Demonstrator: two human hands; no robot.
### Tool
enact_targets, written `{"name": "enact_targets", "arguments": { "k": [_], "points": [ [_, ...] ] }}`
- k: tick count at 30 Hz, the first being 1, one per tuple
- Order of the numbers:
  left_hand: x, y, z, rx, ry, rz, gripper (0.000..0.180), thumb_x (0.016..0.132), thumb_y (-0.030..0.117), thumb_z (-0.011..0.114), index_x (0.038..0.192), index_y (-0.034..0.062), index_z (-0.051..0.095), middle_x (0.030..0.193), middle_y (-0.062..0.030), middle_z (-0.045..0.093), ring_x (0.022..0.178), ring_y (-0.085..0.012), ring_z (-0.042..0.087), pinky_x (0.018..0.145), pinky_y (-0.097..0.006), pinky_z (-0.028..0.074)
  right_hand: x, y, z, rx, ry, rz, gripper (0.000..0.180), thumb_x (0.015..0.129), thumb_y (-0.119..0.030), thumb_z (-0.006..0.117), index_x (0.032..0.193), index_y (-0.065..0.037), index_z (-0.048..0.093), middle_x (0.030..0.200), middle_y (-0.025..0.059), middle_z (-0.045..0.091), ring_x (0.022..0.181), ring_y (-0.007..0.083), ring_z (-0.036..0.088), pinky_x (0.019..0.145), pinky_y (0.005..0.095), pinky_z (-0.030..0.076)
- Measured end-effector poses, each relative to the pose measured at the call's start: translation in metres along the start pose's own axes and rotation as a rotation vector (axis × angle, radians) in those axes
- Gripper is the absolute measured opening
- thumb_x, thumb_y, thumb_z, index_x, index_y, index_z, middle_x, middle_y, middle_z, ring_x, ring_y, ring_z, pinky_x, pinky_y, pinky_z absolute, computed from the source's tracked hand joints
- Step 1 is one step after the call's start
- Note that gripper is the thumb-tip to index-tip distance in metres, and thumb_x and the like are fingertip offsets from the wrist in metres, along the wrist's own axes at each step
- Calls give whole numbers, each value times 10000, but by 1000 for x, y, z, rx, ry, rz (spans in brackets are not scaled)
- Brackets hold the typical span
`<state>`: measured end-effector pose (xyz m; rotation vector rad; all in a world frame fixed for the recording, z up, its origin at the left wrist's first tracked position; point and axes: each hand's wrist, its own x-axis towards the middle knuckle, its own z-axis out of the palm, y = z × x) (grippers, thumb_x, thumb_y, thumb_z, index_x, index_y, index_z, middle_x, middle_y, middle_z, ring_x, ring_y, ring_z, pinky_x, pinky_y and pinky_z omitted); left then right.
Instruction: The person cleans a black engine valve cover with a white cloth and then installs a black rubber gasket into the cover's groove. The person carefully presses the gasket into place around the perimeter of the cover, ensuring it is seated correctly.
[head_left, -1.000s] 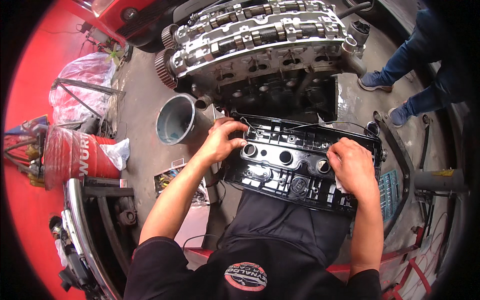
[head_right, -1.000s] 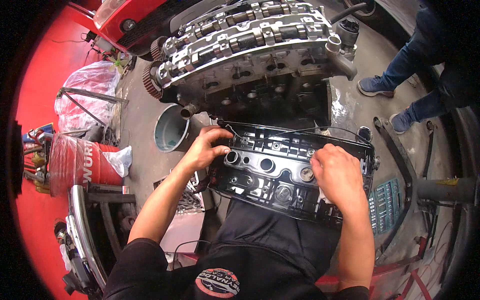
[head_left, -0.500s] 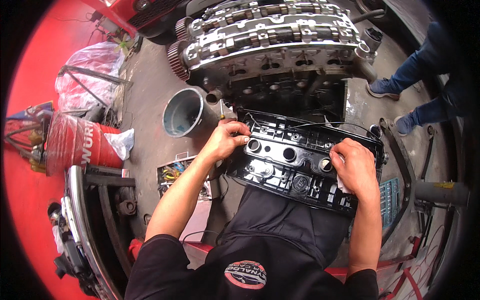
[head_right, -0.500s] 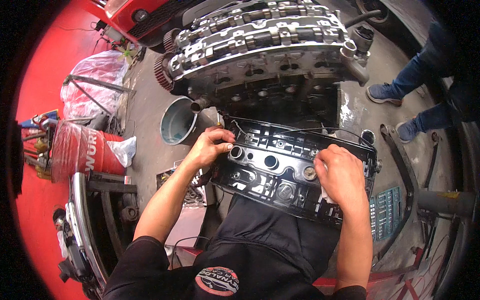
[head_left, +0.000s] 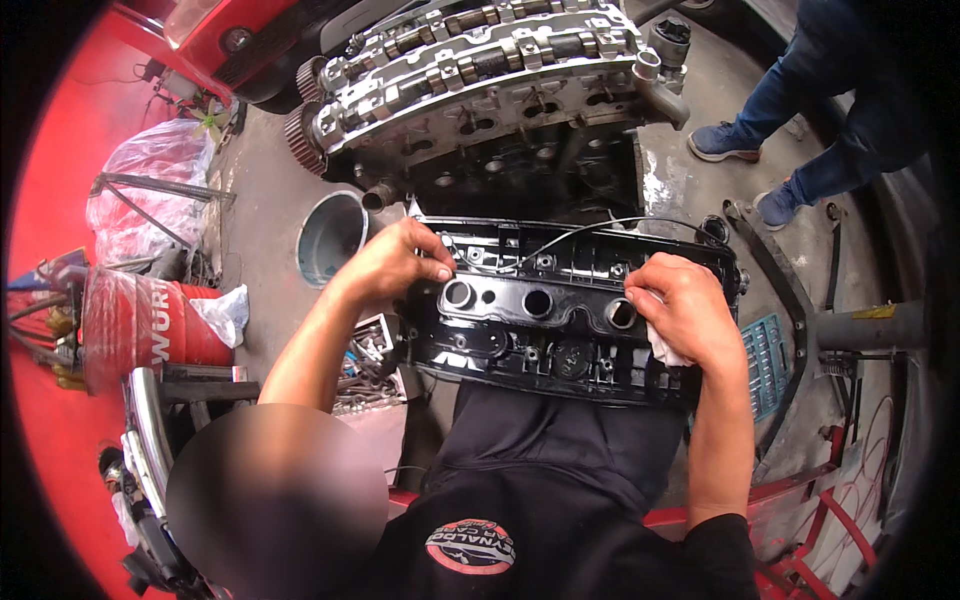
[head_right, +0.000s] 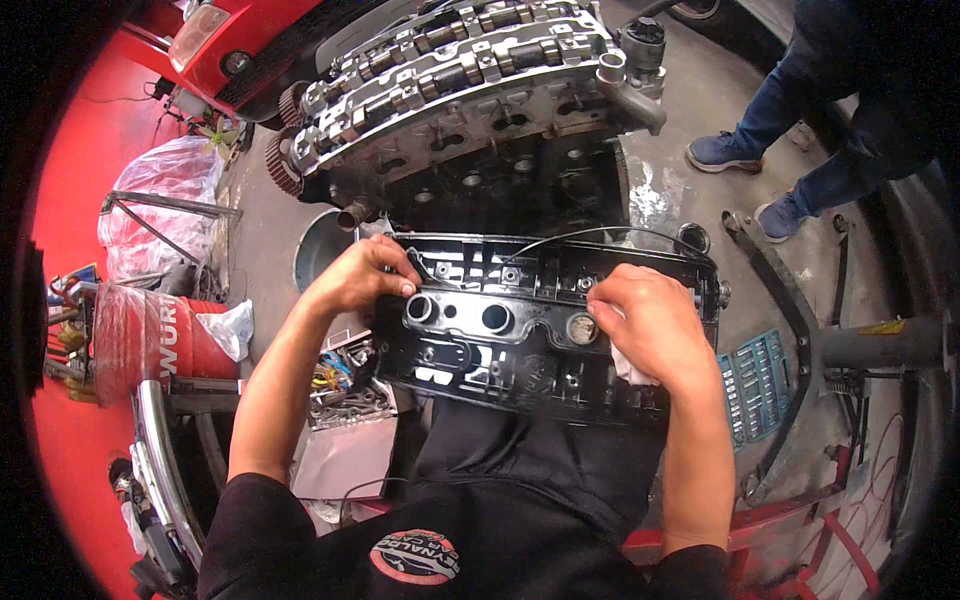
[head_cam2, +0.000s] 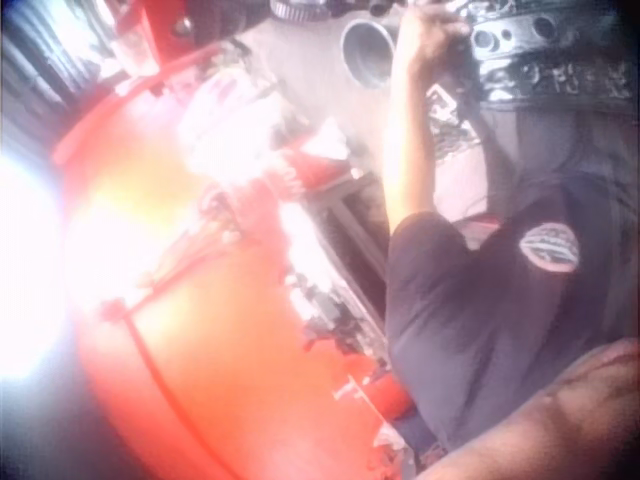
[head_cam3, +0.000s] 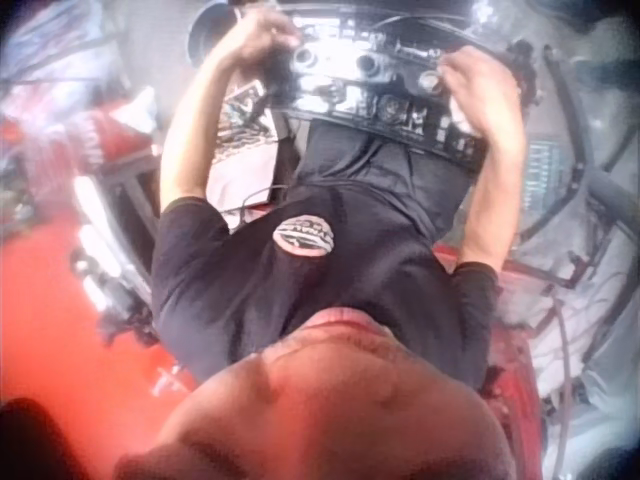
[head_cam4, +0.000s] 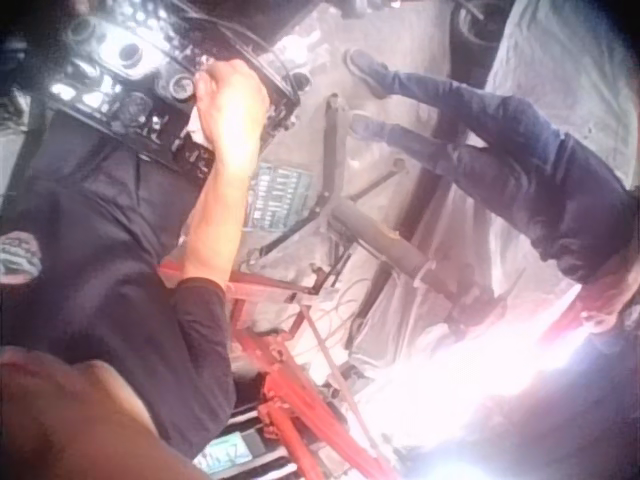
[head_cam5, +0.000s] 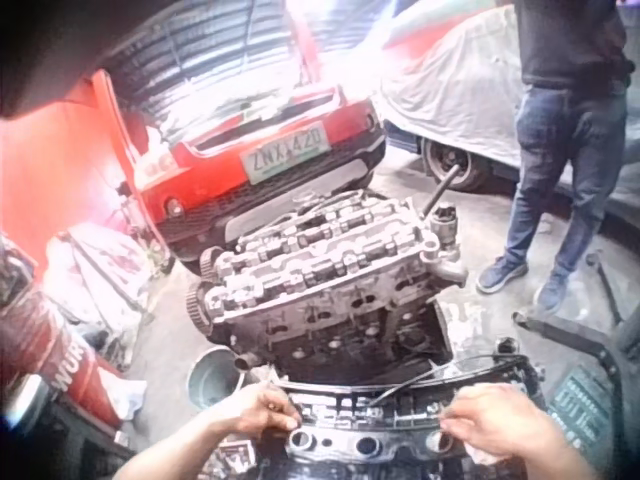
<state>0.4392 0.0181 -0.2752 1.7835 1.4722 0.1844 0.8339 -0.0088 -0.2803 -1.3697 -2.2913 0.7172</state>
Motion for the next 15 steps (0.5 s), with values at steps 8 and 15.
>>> {"name": "enact_targets", "arguments": {
  "k": [8,15],
  "points": [
    [10,-4,16,-30,42,-184,187,843,141,814,969,7,782,866,-96,755,871,-182,682,834,-346,515,4,2,5,-64,6,-15,128,857,-143,738,943,-51,759,905,98,691,918,316,682,810,433,536],
    [27,10,12,510,61,-2,222,797,321,852,934,151,818,881,-59,779,967,-269,723,1014,-573,411,6,0,6,-98,-11,30,127,872,-161,721,941,-66,770,943,104,709,976,323,686,867,448,542]
  ]
}}
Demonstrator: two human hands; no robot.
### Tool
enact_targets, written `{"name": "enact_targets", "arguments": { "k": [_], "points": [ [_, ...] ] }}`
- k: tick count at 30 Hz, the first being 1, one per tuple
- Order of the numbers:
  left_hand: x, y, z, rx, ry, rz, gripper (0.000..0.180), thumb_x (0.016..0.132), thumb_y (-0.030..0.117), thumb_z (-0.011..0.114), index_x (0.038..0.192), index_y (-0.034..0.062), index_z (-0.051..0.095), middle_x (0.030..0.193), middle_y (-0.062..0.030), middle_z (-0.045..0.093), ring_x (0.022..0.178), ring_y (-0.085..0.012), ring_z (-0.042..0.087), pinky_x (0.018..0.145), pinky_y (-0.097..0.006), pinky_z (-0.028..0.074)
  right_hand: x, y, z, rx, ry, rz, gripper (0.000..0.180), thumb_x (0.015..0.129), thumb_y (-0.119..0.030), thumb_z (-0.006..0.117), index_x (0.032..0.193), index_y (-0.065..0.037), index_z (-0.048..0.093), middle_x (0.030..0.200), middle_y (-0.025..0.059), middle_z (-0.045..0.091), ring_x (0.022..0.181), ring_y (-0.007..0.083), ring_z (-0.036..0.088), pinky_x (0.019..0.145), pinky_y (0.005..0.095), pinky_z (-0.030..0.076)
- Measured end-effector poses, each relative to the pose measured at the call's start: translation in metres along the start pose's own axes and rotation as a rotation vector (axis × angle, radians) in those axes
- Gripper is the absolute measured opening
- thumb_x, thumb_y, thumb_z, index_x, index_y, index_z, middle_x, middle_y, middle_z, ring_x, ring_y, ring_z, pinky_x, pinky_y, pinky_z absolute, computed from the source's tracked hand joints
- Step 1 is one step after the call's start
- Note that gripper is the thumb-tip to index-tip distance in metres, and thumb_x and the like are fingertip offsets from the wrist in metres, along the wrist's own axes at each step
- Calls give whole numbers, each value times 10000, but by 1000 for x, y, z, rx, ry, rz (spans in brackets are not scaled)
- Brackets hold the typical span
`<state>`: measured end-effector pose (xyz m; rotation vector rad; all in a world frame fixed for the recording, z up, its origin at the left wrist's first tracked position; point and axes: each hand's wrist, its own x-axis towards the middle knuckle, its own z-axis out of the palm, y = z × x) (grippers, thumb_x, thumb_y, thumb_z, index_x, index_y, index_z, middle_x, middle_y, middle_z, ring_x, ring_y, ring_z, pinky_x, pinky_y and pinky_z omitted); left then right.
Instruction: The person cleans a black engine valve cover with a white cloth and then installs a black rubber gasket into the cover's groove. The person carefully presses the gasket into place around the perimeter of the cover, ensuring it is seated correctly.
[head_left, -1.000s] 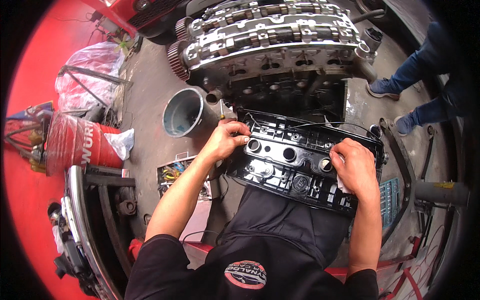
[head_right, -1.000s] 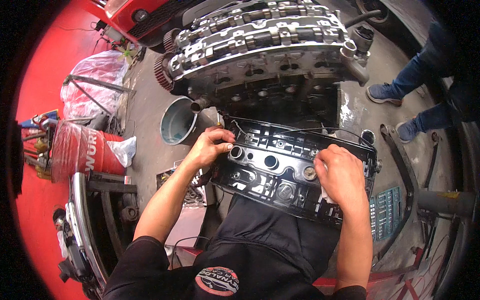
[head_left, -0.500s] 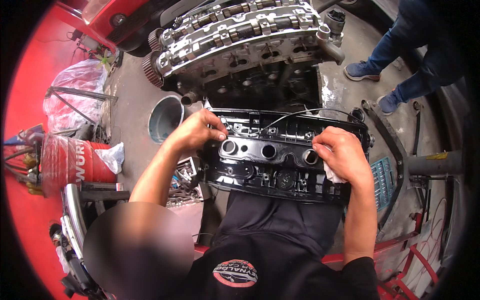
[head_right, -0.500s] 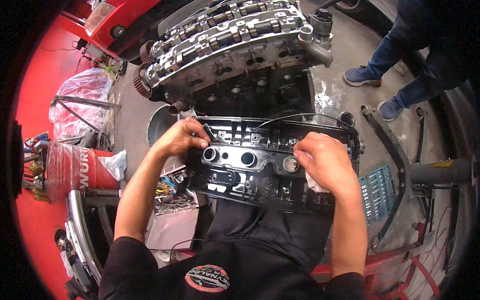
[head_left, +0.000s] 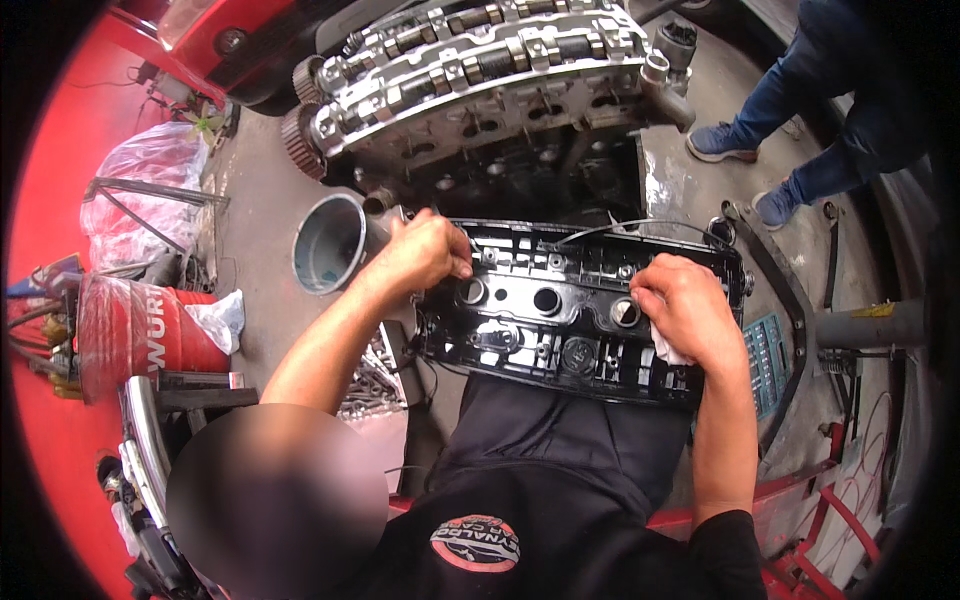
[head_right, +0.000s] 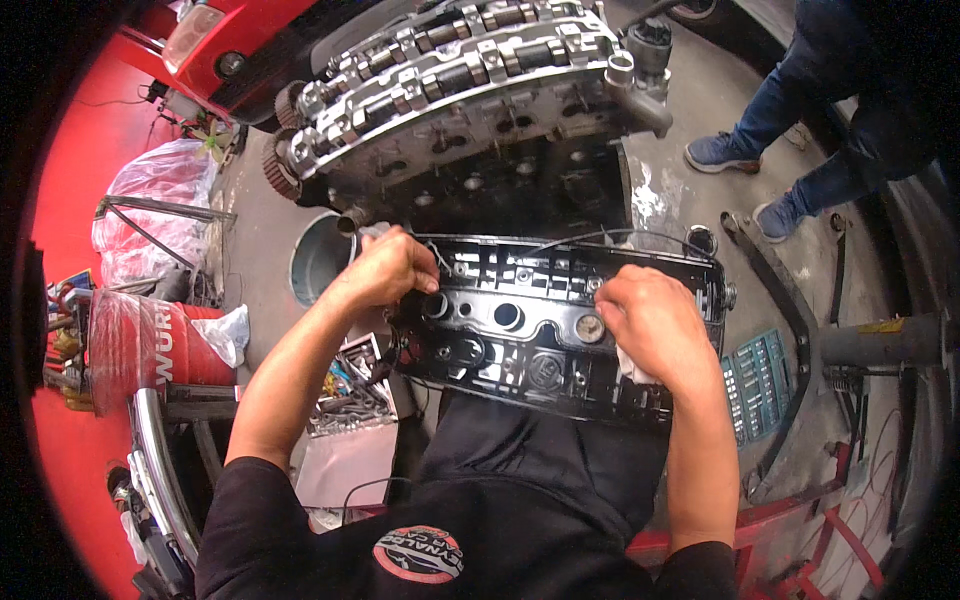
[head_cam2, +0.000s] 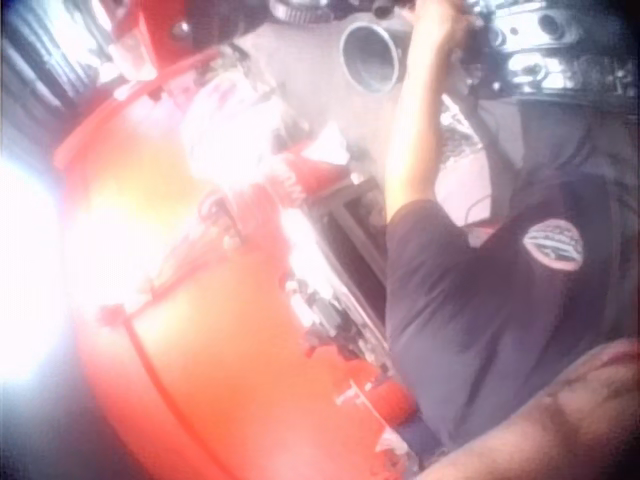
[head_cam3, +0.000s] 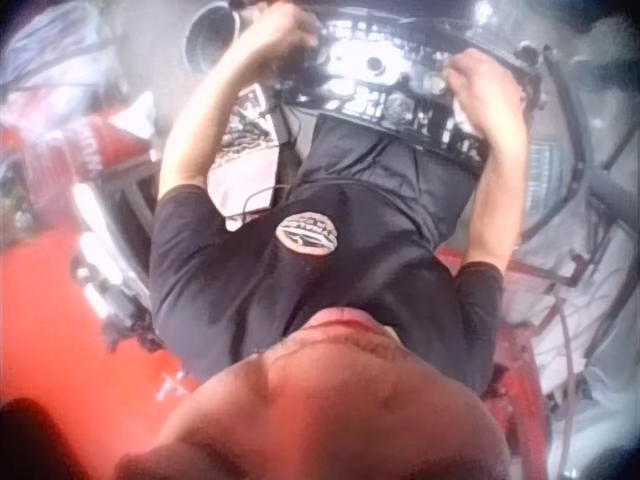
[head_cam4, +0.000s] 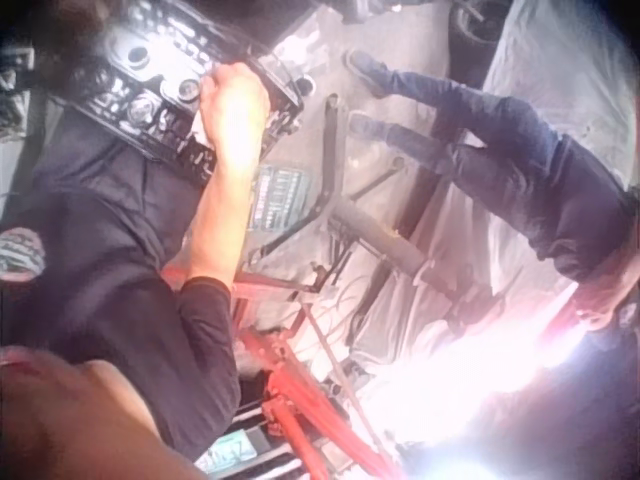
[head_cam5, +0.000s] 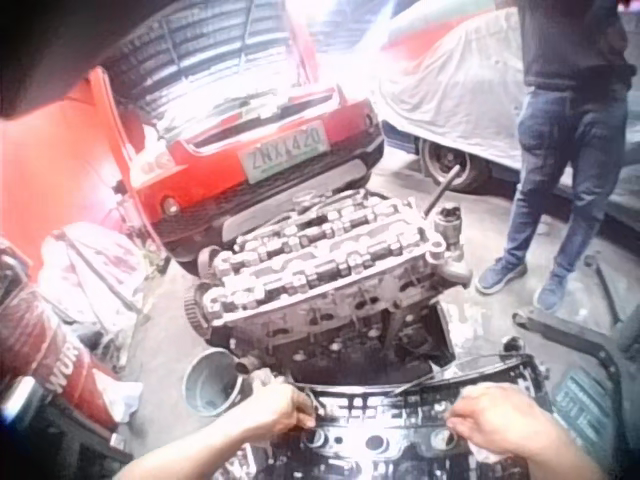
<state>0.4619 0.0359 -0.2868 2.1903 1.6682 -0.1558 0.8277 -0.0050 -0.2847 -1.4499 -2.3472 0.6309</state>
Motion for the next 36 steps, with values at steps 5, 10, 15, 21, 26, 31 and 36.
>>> {"name": "enact_targets", "arguments": {
  "k": [5,10,15,21,26,31,36],
  "points": [
    [14,25,-19,151,-63,-40,320,718,391,869,867,117,796,839,-124,750,948,-353,721,814,-482,544,0,3,1,-4,0,15,128,870,-161,724,936,-59,766,945,106,708,965,323,690,851,442,543],
    [28,62,-27,162,-112,53,430,714,455,862,863,61,773,877,-167,741,949,-371,720,803,-481,557,4,-2,-2,54,-6,16,130,871,-158,729,946,-59,767,943,107,705,937,332,694,832,445,546],
    [43,78,-20,147,-123,222,370,726,414,855,862,77,785,823,-158,733,904,-379,716,786,-484,552,-7,-7,-10,200,214,-40,151,868,-106,747,999,-31,742,982,119,698,913,335,695,806,421,551],
    [50,77,-14,-48,-206,261,242,786,289,837,911,85,803,834,-171,740,866,-352,731,770,-457,548,-91,-46,-80,244,723,13,168,853,51,718,1018,26,737,990,141,697,887,232,671,806,329,524],
    [59,124,-11,-72,-220,327,313,826,372,816,945,84,798,869,-165,744,899,-360,725,808,-452,554,-147,0,-44,355,810,445,158,922,-15,703,1075,25,705,1058,104,672,996,178,624,899,299,485],
    [73,143,-6,-76,-252,350,327,836,395,805,977,100,800,867,-168,740,920,-357,726,819,-457,558,-155,20,18,457,696,629,242,938,-74,728,1159,20,704,1049,80,661,1005,166,620,925,315,486],
    [76,180,-5,-44,-229,358,341,860,425,788,995,112,803,878,-174,740,932,-357,726,830,-461,560,-144,22,22,527,627,677,276,961,-125,727,1161,63,700,990,102,684,929,172,641,854,304,510]
  ]
}}
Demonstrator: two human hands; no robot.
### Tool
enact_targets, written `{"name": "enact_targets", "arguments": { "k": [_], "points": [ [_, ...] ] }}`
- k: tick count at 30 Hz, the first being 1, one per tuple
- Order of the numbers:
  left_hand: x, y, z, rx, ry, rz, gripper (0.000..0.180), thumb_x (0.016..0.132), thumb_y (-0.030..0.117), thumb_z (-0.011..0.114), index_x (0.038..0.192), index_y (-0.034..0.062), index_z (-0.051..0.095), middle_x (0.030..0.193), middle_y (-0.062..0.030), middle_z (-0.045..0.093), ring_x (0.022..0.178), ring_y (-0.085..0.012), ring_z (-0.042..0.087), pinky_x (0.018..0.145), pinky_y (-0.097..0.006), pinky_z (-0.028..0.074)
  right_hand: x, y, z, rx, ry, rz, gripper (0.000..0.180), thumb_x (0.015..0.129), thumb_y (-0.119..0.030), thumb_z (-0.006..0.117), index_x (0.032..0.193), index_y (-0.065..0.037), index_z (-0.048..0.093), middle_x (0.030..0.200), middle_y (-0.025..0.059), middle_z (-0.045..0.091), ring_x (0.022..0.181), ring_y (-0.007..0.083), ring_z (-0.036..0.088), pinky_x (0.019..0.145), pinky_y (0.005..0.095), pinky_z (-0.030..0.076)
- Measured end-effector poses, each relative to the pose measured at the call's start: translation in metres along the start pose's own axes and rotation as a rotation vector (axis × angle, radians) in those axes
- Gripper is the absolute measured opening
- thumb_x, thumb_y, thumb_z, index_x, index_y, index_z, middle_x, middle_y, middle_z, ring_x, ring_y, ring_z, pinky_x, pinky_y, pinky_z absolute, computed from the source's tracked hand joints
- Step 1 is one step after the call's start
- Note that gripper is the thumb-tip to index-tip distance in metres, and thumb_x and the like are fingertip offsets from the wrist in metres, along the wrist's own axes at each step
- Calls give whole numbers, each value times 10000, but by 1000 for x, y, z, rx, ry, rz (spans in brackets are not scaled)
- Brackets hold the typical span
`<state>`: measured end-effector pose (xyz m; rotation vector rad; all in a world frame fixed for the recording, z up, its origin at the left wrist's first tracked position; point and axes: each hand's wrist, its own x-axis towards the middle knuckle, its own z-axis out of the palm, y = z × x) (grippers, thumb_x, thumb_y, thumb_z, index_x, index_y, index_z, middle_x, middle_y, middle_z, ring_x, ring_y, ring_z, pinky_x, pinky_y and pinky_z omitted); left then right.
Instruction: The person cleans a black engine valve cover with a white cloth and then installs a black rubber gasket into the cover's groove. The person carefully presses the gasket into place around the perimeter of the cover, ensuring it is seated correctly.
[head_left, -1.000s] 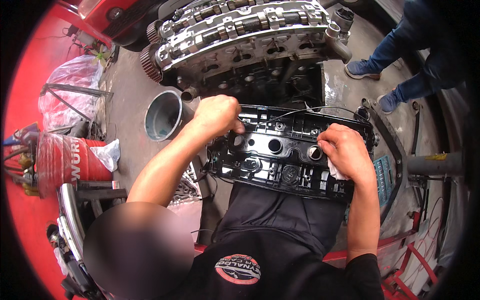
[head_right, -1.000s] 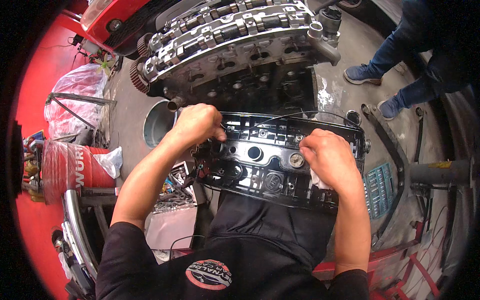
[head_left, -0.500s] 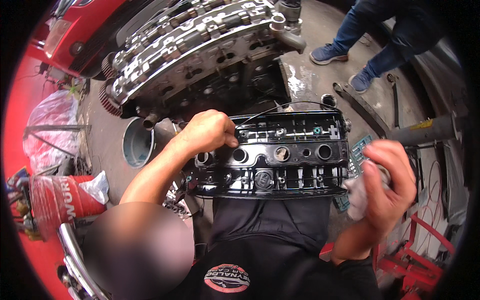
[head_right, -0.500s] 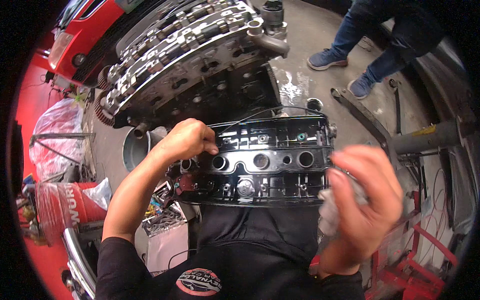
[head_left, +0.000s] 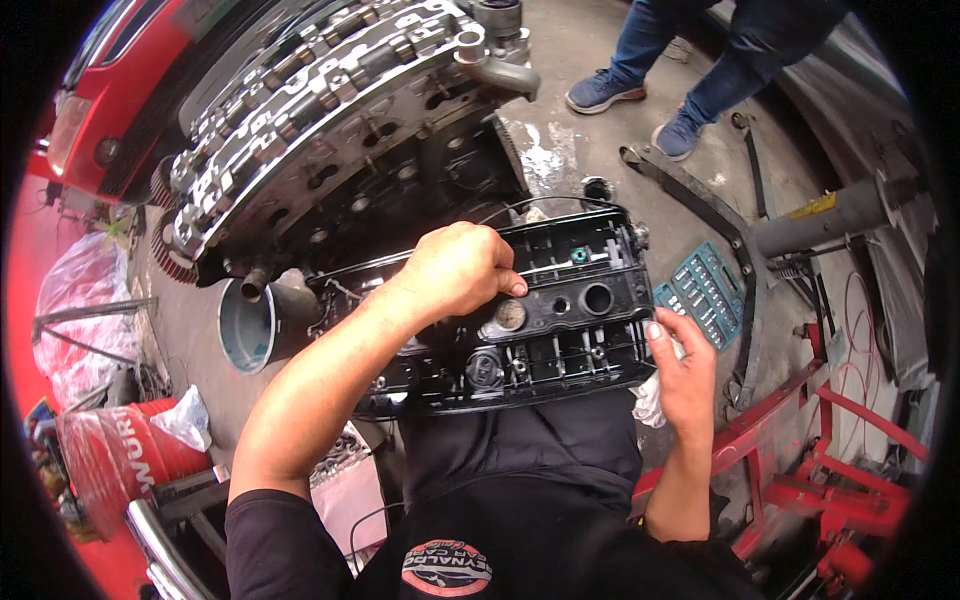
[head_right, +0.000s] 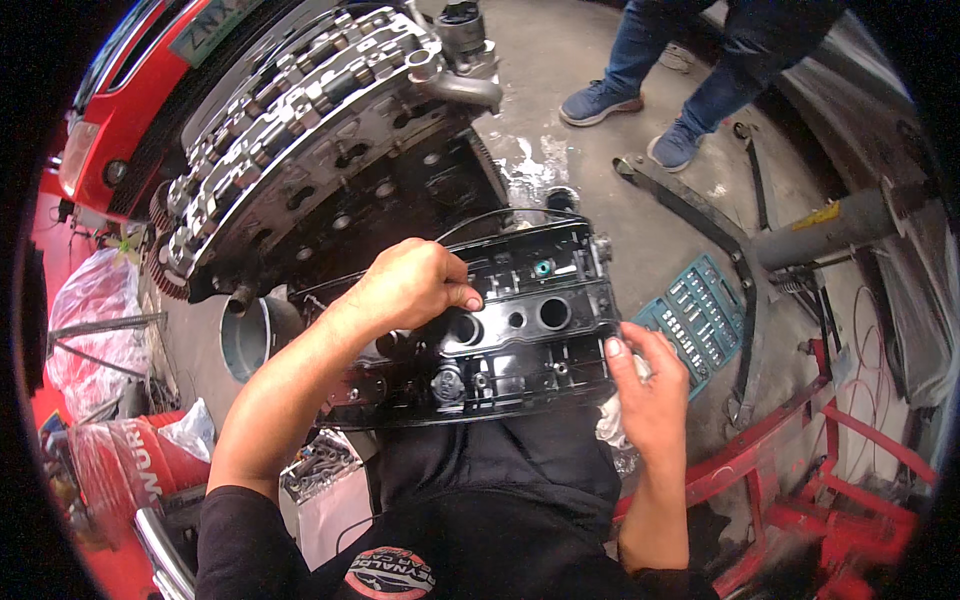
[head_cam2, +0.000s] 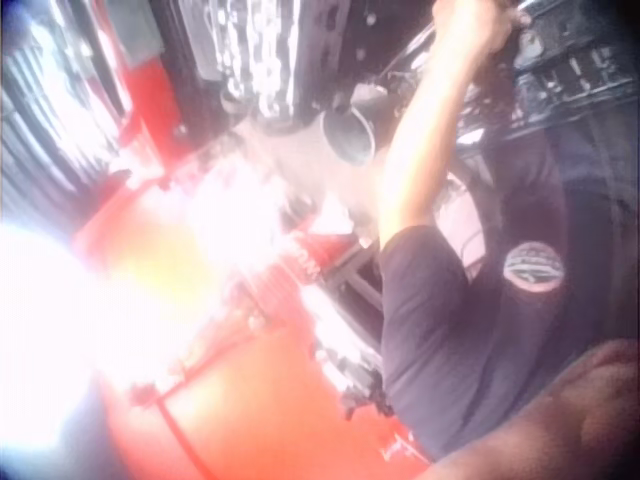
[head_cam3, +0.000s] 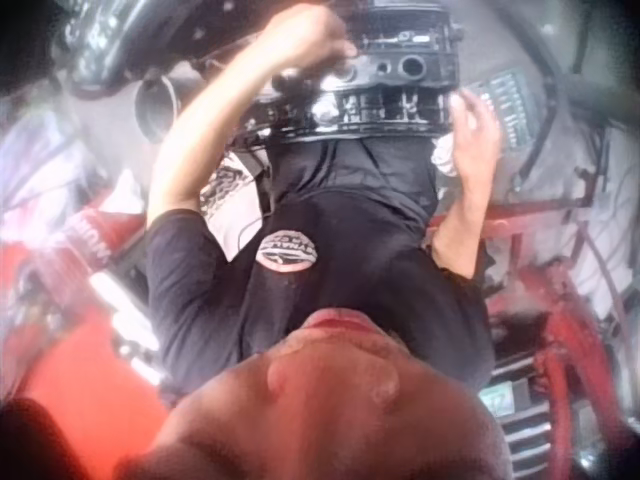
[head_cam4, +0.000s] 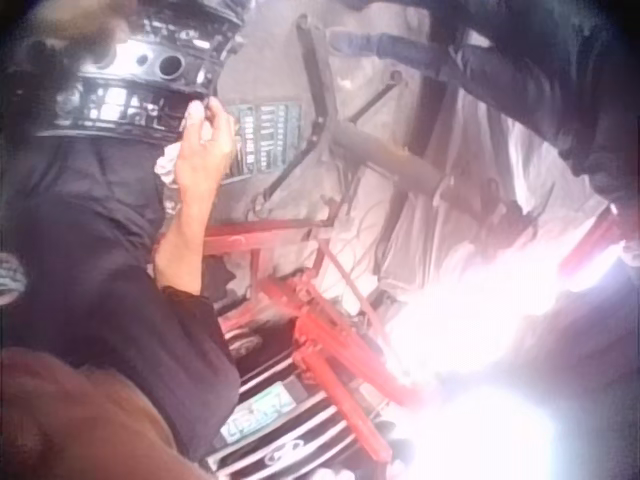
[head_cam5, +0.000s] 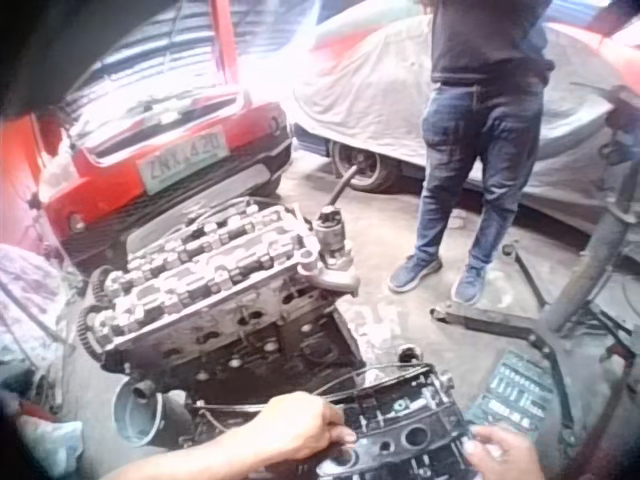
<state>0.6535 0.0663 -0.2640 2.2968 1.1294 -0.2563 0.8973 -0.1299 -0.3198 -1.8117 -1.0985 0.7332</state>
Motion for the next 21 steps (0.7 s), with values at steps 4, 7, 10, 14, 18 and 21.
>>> {"name": "enact_targets", "arguments": {
  "k": [4,7,10,14,18,21],
  "points": [
    [14,12,0,-23,-16,26,333,843,408,802,977,104,808,872,-183,741,921,-359,729,817,-463,561,-1,7,0,30,-1,-21,286,954,-137,742,1139,76,699,946,113,688,873,183,647,806,311,507],
    [19,15,3,-11,-17,34,324,835,394,811,961,96,810,870,-185,742,907,-362,729,808,-464,560,1,14,2,25,-4,-51,288,944,-141,752,1128,74,701,937,121,683,853,193,645,799,311,508],
    [25,22,5,-36,22,38,340,824,404,821,939,85,809,856,-183,743,884,-361,733,796,-458,558,4,9,6,25,2,-55,284,938,-139,758,1113,77,703,924,130,678,836,207,645,791,307,507],
    [42,40,11,-111,27,-33,410,811,450,827,911,54,799,801,-196,727,848,-363,733,781,-457,558,3,6,6,-30,16,-96,300,944,-163,753,1114,79,709,952,150,699,859,236,675,795,321,519],
    [35,43,11,-14,58,-10,410,821,456,818,911,57,797,800,-196,722,835,-363,730,769,-462,554,1,9,3,-7,20,-75,316,942,-183,758,1118,77,716,968,160,704,875,246,685,807,327,525],
    [13,12,6,21,38,-70,363,819,420,829,911,69,798,815,-185,728,850,-361,730,771,-458,554,-1,9,6,3,52,-94,312,937,-172,763,1115,80,716,968,158,702,879,243,684,808,327,524]
  ]
}}
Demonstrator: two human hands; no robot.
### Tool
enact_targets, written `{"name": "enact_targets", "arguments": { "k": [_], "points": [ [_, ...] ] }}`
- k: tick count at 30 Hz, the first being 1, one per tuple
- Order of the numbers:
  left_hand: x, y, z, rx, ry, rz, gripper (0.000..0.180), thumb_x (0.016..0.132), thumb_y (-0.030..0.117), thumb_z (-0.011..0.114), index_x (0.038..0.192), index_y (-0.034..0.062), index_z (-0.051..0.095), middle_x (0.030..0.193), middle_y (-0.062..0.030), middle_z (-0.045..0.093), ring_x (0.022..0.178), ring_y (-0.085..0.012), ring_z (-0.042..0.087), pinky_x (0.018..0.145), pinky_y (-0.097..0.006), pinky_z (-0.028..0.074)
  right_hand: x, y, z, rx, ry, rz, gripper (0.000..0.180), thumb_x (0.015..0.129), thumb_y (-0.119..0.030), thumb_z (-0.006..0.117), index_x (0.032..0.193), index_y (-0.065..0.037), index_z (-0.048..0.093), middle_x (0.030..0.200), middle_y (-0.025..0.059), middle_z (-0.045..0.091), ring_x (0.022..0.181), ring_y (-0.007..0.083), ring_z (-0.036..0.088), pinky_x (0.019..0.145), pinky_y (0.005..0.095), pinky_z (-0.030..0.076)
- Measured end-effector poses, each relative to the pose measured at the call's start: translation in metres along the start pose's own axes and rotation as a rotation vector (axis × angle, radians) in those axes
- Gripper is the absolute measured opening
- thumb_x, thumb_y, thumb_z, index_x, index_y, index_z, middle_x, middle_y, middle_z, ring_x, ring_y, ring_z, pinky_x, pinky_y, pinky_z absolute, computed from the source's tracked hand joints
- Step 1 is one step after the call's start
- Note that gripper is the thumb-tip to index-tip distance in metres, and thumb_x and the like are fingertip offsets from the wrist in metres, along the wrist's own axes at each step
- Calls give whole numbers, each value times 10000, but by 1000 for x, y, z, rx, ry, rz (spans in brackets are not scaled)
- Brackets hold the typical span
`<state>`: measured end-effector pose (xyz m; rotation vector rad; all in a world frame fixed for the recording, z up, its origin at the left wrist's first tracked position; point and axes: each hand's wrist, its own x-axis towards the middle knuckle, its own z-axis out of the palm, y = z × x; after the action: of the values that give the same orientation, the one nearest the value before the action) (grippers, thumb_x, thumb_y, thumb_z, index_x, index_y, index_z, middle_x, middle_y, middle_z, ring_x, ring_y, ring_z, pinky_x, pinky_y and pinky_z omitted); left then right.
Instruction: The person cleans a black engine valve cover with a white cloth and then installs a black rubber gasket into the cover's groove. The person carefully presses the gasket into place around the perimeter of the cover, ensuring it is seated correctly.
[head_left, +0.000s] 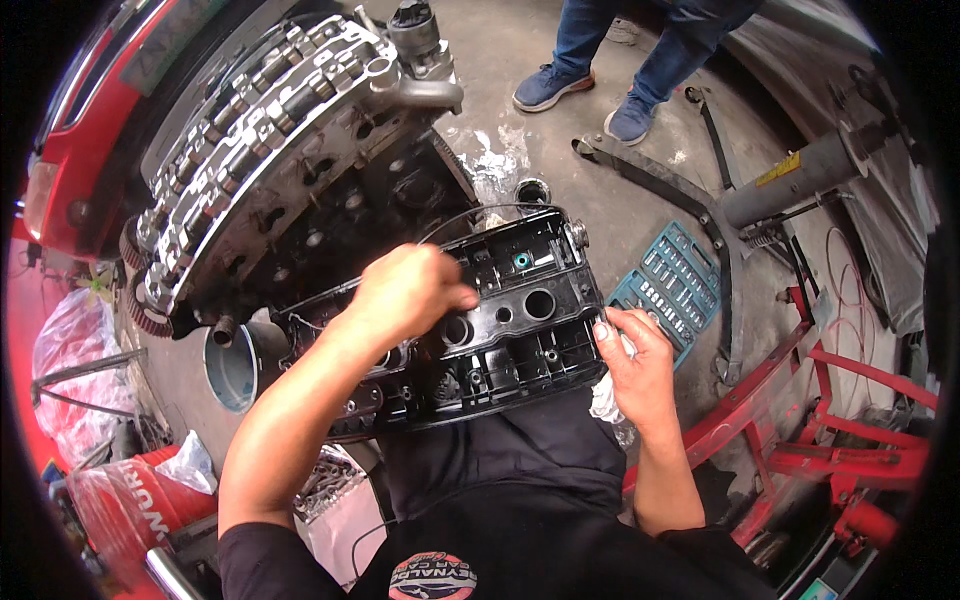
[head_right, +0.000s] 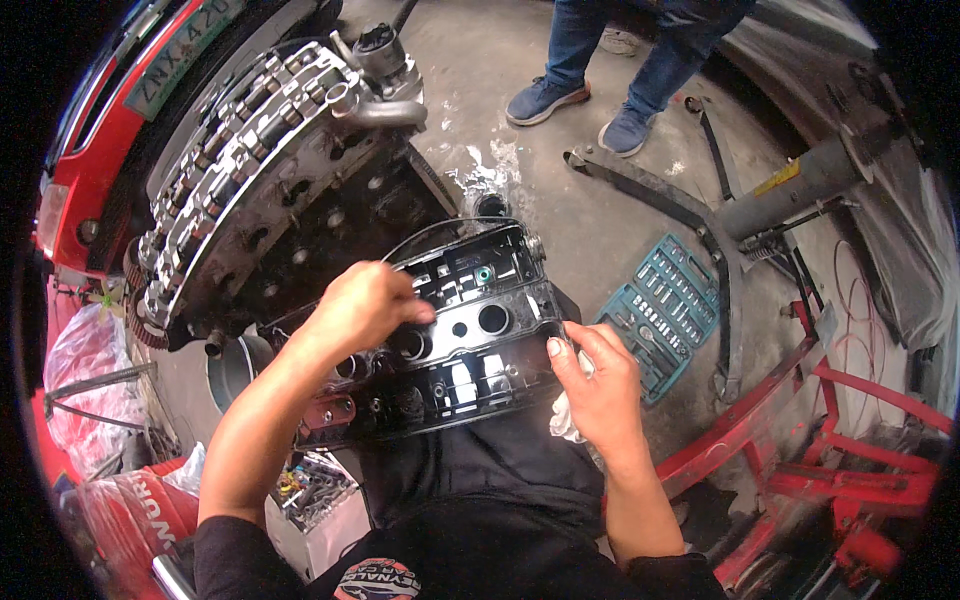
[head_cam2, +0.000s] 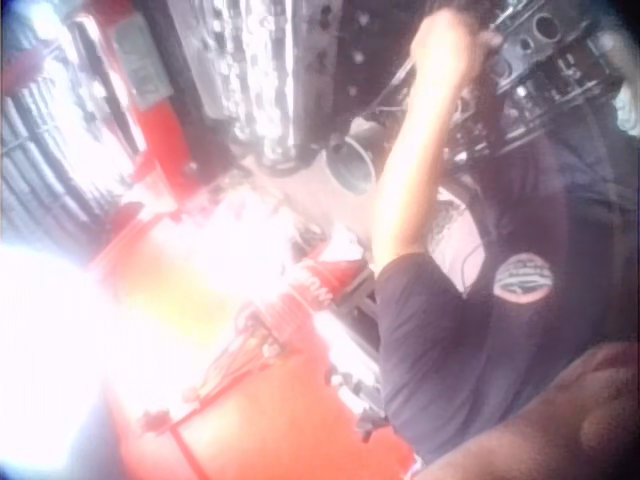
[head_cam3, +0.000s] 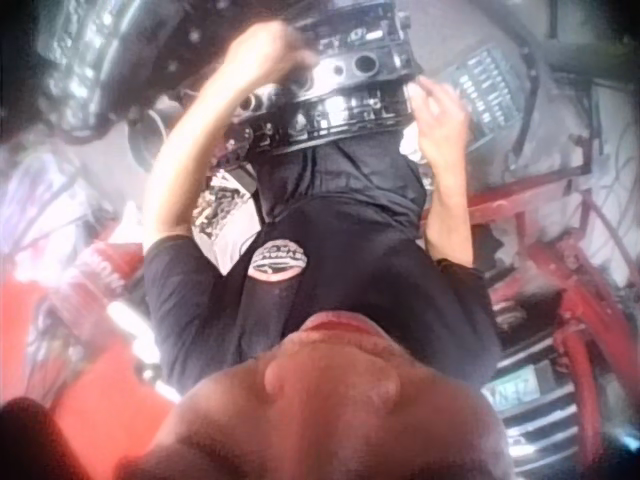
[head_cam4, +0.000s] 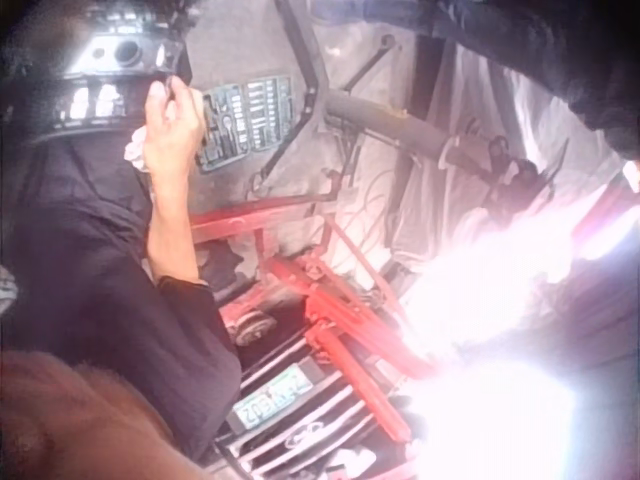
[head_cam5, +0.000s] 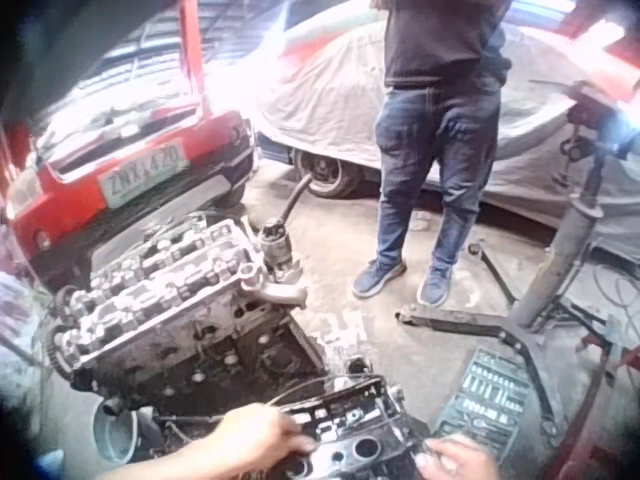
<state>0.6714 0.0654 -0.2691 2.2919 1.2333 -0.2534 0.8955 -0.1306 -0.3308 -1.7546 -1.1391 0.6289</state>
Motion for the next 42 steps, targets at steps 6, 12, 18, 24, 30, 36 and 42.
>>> {"name": "enact_targets", "arguments": {
  "k": [6,12,18,24,30,36,42],
  "points": [
    [-3,2,-2,73,112,39,248,781,310,848,870,86,789,816,-147,739,854,-352,727,761,-458,551,2,-1,2,41,-10,33,297,929,-147,770,1105,87,718,962,152,699,883,226,680,812,321,524],
    [35,55,5,-59,74,193,294,772,324,847,928,83,783,894,-155,748,924,-359,723,813,-451,554,-1,0,-2,36,-21,17,293,928,-139,771,1109,86,721,960,140,697,881,211,671,813,316,523],
    [-32,70,27,-195,657,358,583,783,240,875,1287,49,653,1116,-132,717,1034,-331,687,892,-425,553,-10,-29,-49,125,344,-140,206,918,-46,695,1116,5,721,1063,90,650,922,171,623,807,285,503],
    [-87,132,87,-1301,247,420,534,960,80,699,1471,18,554,1457,-186,600,1344,-309,588,1151,-384,431,-23,-71,-19,63,136,-516,879,995,-773,308,1348,-16,579,1298,182,612,1193,321,584,1152,522,343],
    [-13,74,13,-248,974,542,340,740,-58,690,1051,70,739,1052,-103,694,991,-313,635,842,-407,543,24,-45,-3,-167,111,-283,508,993,-206,638,1455,-23,535,1506,222,485,1421,364,449,1194,462,327],
    [6,42,42,79,522,606,248,750,88,682,970,128,789,978,-80,624,999,-296,578,839,-404,538,31,-13,30,-215,-35,-148,476,1020,-195,624,1450,-9,540,1367,249,637,1254,413,624,1047,456,492],
    [-52,-25,18,376,372,471,287,754,135,699,1024,138,797,1020,-60,617,1014,-263,571,847,-380,552,31,-4,33,-122,-2,-81,461,1012,-188,643,1423,7,566,1358,252,644,1255,385,636,1049,429,496]
  ]
}}
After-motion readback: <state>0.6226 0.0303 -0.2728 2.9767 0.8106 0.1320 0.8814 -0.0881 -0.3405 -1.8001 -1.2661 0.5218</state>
